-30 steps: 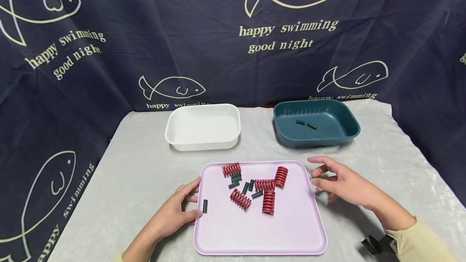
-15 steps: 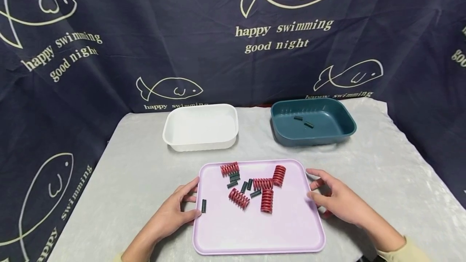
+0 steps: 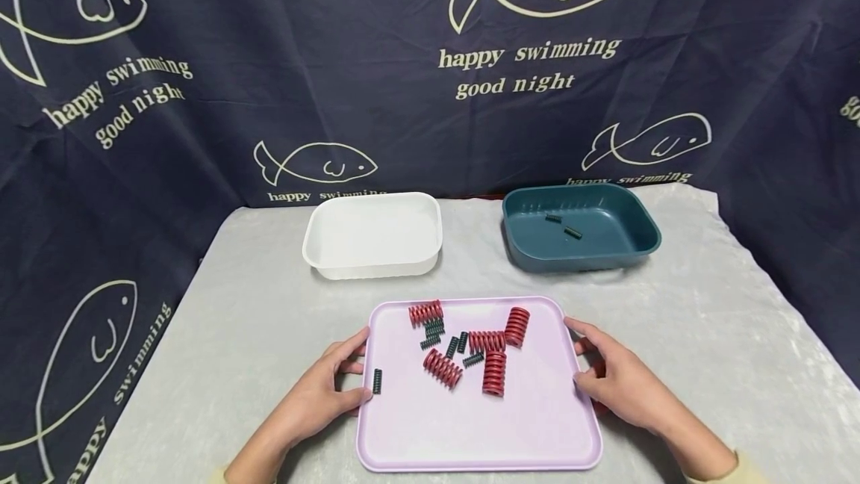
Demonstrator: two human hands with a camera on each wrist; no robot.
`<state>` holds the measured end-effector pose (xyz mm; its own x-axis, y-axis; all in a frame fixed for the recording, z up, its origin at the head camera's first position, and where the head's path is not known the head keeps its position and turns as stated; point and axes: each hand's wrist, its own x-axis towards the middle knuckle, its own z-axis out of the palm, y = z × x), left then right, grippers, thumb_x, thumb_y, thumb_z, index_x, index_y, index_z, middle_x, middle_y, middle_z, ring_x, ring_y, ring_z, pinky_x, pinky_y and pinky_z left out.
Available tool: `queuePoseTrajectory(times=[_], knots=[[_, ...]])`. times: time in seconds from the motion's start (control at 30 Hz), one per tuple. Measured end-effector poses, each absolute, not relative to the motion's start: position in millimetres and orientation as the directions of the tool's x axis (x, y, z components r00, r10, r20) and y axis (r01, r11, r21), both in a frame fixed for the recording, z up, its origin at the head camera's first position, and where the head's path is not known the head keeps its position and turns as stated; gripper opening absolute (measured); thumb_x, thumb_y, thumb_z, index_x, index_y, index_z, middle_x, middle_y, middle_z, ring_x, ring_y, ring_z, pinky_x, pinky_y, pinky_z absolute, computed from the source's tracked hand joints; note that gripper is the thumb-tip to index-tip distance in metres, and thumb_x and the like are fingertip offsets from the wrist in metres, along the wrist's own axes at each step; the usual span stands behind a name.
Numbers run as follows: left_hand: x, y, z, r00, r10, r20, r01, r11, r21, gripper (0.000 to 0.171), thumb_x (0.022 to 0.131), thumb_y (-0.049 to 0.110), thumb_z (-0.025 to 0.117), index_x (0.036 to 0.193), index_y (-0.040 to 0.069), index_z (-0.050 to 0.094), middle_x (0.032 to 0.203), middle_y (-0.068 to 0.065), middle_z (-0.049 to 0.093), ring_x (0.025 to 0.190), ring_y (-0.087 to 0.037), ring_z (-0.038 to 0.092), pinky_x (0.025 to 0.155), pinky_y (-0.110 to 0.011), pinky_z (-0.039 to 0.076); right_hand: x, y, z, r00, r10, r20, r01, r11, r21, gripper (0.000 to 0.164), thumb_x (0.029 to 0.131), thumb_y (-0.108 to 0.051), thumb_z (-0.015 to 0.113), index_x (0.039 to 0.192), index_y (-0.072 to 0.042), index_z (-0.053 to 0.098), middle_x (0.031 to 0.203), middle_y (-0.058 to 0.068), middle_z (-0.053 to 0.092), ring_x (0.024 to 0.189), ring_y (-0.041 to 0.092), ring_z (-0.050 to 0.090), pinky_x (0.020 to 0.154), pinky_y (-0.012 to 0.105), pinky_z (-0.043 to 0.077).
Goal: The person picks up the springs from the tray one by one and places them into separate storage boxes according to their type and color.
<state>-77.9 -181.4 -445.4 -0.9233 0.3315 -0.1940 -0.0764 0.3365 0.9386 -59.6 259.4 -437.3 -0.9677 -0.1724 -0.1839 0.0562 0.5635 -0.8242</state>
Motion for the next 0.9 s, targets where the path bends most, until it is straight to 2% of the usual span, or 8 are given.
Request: queuePoseTrajectory(times=[0.3,0.67,0.9], knots=[[-87,-183,-443,-0.901,0.378,-0.214,-0.099,0.3,0.949,0.082,0.087,-0.005,0.074,0.158,-0.001,0.035,0.14,-0.023,0.047,0.113,-0.034,0.058,0.067,-0.04,0.065,-59,261,-437,-0.967,-0.154,-0.203,0.071,0.603,-0.794,0.078,0.085,0.004,0.07,0.156,-0.002,0.038,0.121,0.016,0.058,0.087,0.023,0.055,0.054,0.03,0.055],[-96,-193,-432,-0.839,0.46,-0.289,-0.194,0.242,0.951,0.075,0.096,0.003,0.066,0.159,-0.005,0.027,0.144,-0.027,0.043,0.106,-0.029,0.062,0.071,-0.046,0.065,-59,261,-439,-0.965,-0.165,-0.203,0.076,0.565,-0.821,0.078,0.085,0.006,0.069,0.156,-0.003,0.039,0.122,0.017,0.057,0.078,0.021,0.057,0.049,0.034,0.056],[-109,-194,-421,-0.871,0.421,-0.254,-0.156,0.254,0.955,0.071,0.094,0.001,0.066,0.156,-0.007,0.032,0.142,-0.031,0.043,0.099,-0.028,0.063,0.069,-0.046,0.065,-60,261,-438,-0.965,-0.164,-0.206,0.075,0.579,-0.812,0.077,0.085,0.005,0.07,0.156,-0.002,0.039,0.121,0.016,0.057,0.082,0.023,0.056,0.05,0.033,0.055]])
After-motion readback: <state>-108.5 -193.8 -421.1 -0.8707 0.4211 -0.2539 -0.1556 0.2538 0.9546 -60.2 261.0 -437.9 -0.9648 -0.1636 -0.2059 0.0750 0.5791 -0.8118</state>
